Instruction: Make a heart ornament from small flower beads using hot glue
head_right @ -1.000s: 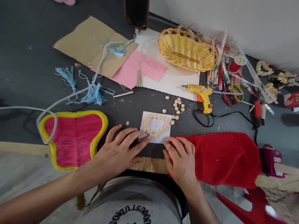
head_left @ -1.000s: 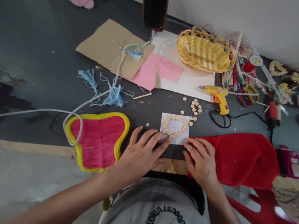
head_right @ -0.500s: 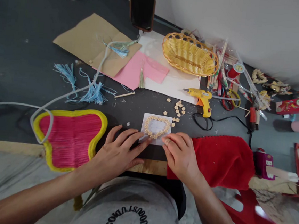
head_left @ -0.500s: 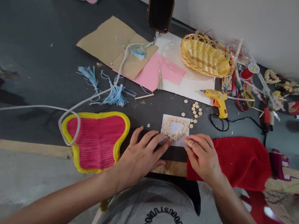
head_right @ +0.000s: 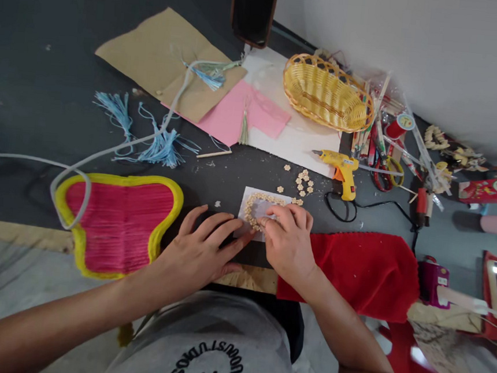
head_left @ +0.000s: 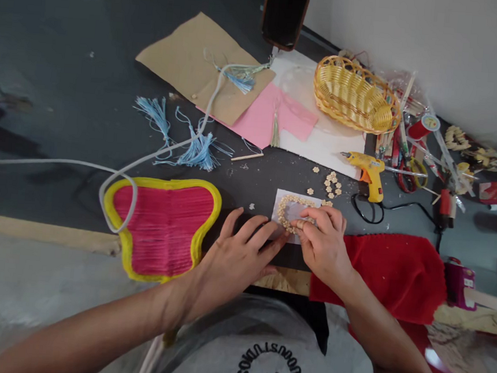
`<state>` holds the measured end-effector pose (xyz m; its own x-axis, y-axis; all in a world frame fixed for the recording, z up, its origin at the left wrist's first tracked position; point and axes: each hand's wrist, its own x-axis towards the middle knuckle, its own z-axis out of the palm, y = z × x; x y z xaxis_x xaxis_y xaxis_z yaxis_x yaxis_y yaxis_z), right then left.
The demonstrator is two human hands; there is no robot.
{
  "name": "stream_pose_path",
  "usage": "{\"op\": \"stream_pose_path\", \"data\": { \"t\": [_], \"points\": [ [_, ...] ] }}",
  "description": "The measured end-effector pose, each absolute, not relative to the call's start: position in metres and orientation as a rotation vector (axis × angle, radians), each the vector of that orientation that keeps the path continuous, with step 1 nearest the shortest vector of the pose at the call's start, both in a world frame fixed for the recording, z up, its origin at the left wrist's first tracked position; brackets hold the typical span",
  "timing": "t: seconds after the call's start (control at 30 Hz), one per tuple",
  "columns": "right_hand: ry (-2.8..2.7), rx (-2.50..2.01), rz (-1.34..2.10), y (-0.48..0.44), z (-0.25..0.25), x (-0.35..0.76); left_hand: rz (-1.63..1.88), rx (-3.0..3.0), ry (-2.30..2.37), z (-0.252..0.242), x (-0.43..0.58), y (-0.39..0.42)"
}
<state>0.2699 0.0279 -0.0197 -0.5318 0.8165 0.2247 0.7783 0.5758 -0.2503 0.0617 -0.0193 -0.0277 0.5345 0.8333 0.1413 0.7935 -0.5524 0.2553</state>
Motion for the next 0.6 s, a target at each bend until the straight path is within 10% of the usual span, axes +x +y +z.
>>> {"op": "stream_pose_path", "data": {
  "t": [0.6],
  "points": [
    [-2.466,-1.292,0.172,0.034,-0.015,0.277,0.358,2.613,1.387,-0.031,0.061,-0.021]
  ]
}}
